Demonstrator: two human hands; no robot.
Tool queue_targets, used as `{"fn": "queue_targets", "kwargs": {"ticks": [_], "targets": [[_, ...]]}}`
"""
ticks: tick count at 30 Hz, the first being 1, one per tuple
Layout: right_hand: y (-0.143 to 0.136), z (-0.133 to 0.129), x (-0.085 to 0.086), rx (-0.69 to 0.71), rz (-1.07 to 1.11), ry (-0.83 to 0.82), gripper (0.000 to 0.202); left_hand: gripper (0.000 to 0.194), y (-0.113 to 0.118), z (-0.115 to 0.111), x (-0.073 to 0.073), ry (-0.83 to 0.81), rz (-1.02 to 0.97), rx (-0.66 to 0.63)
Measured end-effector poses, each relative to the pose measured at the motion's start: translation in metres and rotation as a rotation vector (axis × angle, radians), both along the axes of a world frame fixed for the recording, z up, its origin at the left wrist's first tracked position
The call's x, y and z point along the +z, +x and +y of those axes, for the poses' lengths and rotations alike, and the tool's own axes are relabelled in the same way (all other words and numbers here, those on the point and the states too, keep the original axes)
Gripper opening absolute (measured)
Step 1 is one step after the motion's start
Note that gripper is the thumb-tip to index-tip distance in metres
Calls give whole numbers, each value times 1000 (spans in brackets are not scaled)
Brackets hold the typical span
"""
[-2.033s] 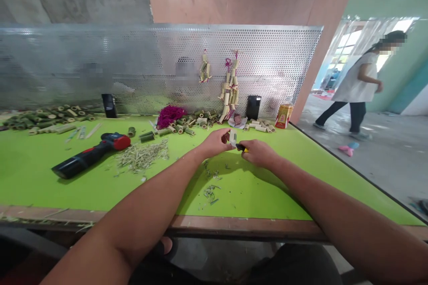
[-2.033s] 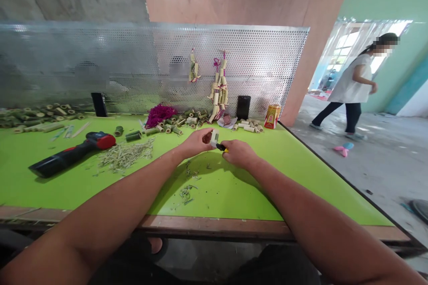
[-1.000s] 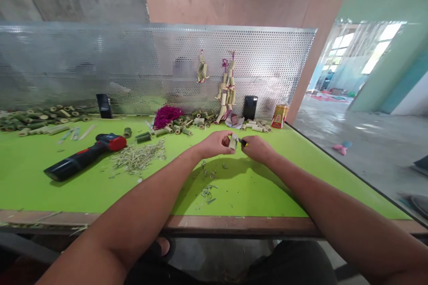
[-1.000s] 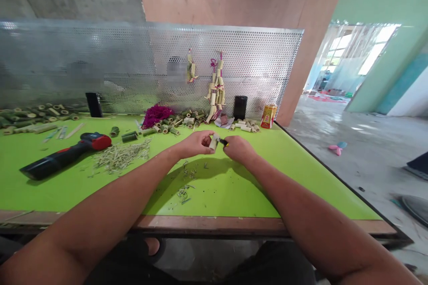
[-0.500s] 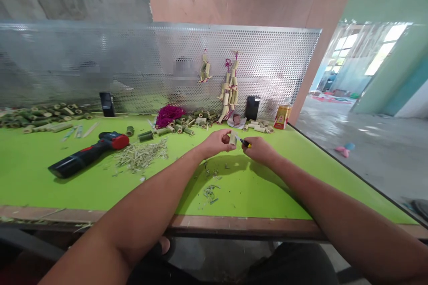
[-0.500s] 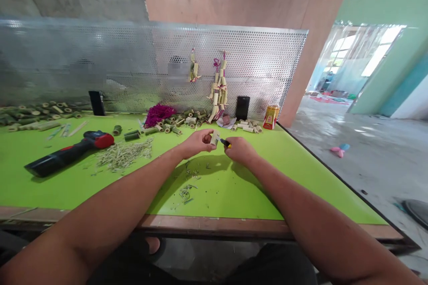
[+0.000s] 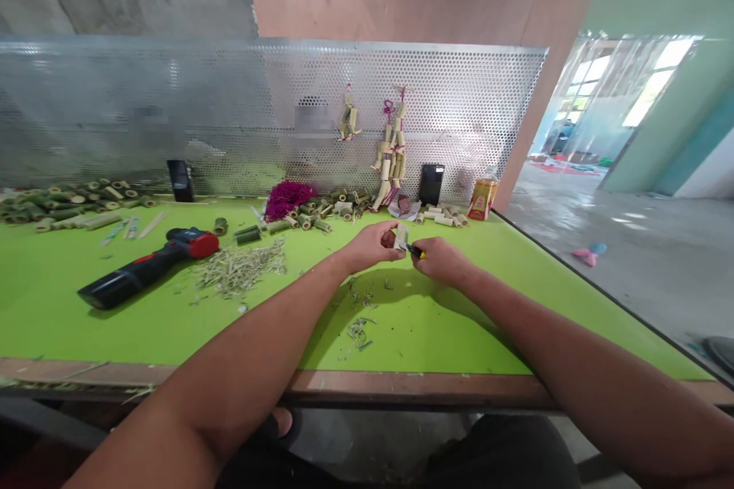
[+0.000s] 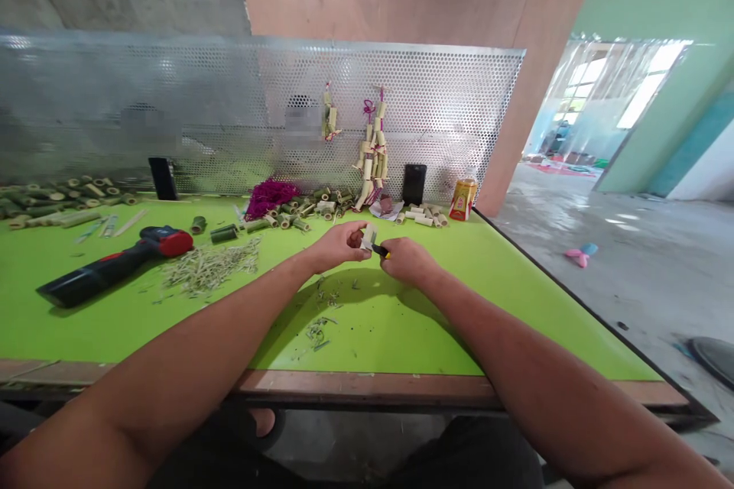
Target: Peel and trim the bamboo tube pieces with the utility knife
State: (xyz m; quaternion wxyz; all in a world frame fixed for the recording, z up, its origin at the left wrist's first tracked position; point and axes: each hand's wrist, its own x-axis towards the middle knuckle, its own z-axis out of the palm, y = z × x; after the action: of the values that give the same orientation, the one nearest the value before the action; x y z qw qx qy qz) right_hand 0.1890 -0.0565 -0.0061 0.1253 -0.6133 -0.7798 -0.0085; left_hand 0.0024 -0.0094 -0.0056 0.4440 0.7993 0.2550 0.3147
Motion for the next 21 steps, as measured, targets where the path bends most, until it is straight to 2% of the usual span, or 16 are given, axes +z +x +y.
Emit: {"fn": "queue_targets", "kwargs": {"ticks": [7, 10, 12, 16, 18, 21], "targets": [[-4, -4, -1, 31, -42, 14, 23, 64, 1, 5, -1, -20, -38, 23], [1, 3, -3, -13, -7, 16, 22, 65, 2, 0, 2, -38, -39, 30], [10, 10, -2, -89, 48, -5, 22, 65, 4, -8, 4, -65, -9, -14], [32, 25, 4, -225, 84, 13, 24, 70, 8, -18, 6, -99, 60, -185], [35, 27, 5, -234, 96, 19, 24, 64, 6, -16, 5, -54, 67, -128], [25, 21, 2, -180, 119, 5, 22, 59, 1, -6, 3, -17, 55, 20]]}}
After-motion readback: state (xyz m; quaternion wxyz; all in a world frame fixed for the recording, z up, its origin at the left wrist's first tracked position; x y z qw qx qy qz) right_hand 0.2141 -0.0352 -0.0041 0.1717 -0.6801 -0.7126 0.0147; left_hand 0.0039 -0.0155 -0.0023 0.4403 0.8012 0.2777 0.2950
